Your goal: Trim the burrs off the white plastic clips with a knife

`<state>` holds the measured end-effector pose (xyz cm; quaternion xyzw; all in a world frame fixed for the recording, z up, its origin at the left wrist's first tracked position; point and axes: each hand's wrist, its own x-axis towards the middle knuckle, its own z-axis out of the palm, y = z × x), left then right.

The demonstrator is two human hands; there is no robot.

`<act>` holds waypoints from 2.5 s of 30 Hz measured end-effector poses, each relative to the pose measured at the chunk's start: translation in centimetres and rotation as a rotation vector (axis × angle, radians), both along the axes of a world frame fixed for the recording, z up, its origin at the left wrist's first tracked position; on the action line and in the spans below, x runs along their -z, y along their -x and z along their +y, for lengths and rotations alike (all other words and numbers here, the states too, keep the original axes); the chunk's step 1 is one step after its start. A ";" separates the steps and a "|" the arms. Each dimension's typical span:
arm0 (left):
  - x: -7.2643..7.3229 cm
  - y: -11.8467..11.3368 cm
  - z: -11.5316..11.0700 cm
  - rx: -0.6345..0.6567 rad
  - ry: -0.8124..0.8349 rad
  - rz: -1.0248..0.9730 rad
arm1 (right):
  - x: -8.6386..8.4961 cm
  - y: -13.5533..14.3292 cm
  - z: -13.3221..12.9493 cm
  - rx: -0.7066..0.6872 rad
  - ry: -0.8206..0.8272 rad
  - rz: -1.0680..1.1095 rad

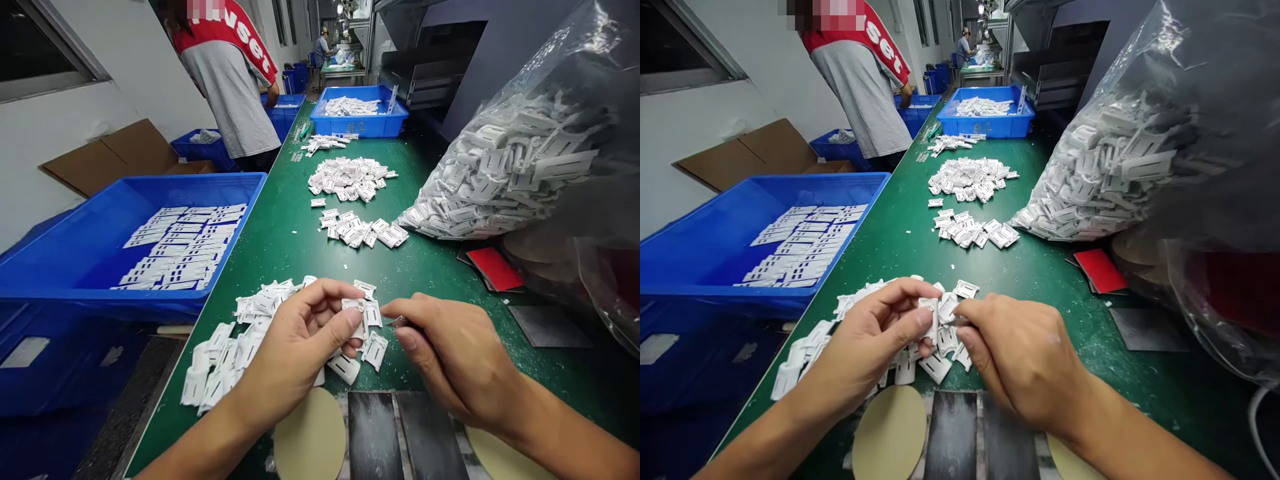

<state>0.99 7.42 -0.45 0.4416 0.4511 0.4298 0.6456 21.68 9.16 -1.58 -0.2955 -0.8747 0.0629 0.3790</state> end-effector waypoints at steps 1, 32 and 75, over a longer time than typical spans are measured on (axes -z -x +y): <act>0.0 0.0 0.0 0.011 0.007 0.004 | 0.1 0.0 -0.1 0.002 -0.034 -0.030; -0.2 -0.3 -0.5 0.071 0.120 -0.048 | 1.0 0.6 -0.7 0.290 -0.376 -0.245; 0.1 -0.1 -0.5 0.026 0.082 -0.111 | 1.4 0.6 -0.5 -0.027 -0.165 -0.040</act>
